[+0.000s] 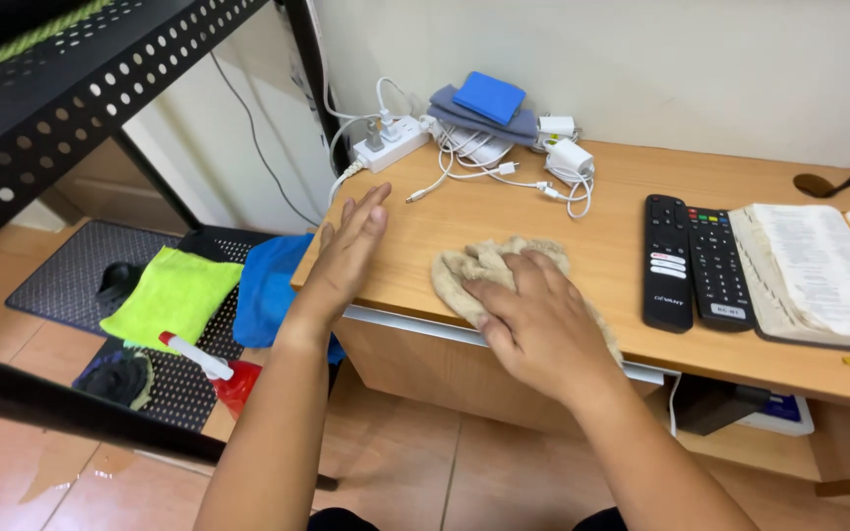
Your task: The person cleans a wooden desk using a cloth. They move a power strip, cables, and a remote control to wipe the surface and edges. The person also wipes a book and a remote control before placing them back on the desk.
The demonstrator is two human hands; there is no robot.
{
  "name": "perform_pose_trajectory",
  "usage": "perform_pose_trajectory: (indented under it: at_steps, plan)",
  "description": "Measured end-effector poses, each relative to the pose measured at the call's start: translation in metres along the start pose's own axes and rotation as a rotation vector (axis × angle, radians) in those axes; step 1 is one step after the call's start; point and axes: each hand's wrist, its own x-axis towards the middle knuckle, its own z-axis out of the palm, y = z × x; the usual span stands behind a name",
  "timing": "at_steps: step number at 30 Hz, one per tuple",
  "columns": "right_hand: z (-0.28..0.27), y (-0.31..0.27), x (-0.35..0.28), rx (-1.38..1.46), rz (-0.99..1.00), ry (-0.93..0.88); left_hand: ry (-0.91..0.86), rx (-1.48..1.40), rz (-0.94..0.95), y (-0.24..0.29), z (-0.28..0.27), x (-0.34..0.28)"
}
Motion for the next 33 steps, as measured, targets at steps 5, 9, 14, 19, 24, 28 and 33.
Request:
perform_pose_trajectory:
  at_steps: [5, 9, 14, 19, 24, 28, 33]
  plan:
    - [0.033, -0.049, 0.055, -0.042, 0.071, -0.071, -0.079, -0.118, 0.009, 0.001, -0.005, -0.004]
    - [0.070, -0.079, 0.102, 0.004, 0.098, -0.142, -0.042, -0.039, 0.028, -0.007, -0.001, 0.001]
    - [0.042, -0.093, 0.080, -0.041, 0.086, -0.104, -0.022, -0.076, 0.058, -0.018, -0.002, 0.005]
    - [0.039, -0.040, -0.001, -0.095, -0.007, 0.028, -0.077, -0.058, 0.033, -0.020, -0.002, 0.008]
    - [0.047, 0.002, -0.082, -0.358, 0.105, 0.384, -0.116, -0.002, 0.028, -0.020, -0.001, 0.005]
    - [0.102, -0.025, -0.084, -0.405, -0.040, 0.511, -0.145, 0.017, 0.034, -0.013, -0.005, 0.003]
    - [0.194, -0.076, -0.011, -0.423, -0.396, 0.486, -0.211, 0.077, 0.023, -0.015, -0.005, 0.005]
